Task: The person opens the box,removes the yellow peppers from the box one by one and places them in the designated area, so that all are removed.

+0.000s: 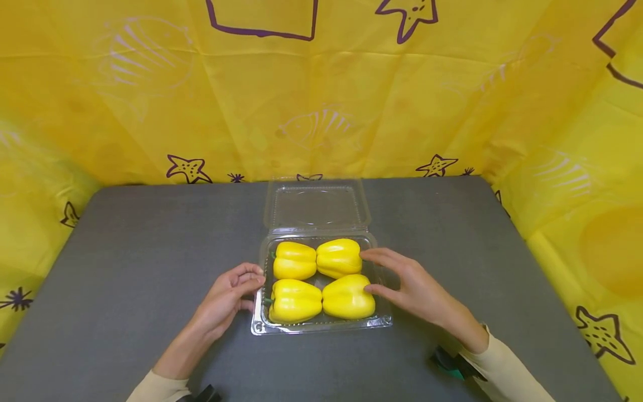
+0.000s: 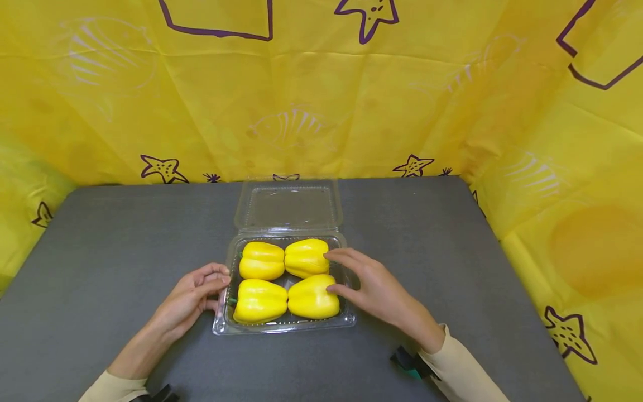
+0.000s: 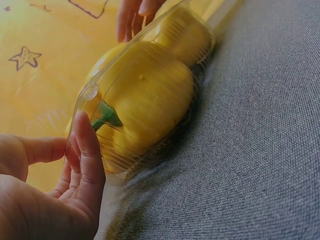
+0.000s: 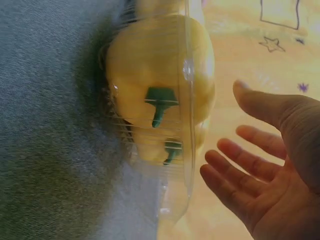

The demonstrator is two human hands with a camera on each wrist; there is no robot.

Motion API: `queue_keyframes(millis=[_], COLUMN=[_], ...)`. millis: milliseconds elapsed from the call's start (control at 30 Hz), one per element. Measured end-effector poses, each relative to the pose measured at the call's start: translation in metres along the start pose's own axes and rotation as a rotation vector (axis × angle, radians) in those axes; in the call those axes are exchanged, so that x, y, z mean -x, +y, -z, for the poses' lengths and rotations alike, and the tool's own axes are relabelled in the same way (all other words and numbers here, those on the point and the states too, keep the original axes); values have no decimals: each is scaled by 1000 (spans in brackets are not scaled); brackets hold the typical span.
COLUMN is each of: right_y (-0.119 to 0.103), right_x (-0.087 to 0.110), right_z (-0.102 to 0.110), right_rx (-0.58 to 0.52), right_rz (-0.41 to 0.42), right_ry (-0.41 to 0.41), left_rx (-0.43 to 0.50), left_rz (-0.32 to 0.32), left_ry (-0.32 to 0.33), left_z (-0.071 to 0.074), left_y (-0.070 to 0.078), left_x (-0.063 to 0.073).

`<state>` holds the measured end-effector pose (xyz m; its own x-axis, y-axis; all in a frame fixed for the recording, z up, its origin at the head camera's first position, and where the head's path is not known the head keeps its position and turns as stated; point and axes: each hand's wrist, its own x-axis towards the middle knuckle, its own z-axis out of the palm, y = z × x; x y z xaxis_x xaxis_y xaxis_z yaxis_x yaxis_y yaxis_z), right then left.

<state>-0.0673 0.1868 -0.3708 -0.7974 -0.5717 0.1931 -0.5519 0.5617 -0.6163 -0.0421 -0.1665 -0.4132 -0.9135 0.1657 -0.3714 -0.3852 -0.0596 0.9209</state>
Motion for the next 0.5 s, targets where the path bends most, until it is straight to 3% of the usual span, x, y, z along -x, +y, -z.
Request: queue_keyframes(millis=[500], right_y=[2], right_x=[13], right_z=[-3], right_rx=[63], right_rz=[39], right_ry=[-156], left_rx=[25], left_rz=[-7], left_ry=[-5], left_z=[-1], left_y=[0], left_x=[0])
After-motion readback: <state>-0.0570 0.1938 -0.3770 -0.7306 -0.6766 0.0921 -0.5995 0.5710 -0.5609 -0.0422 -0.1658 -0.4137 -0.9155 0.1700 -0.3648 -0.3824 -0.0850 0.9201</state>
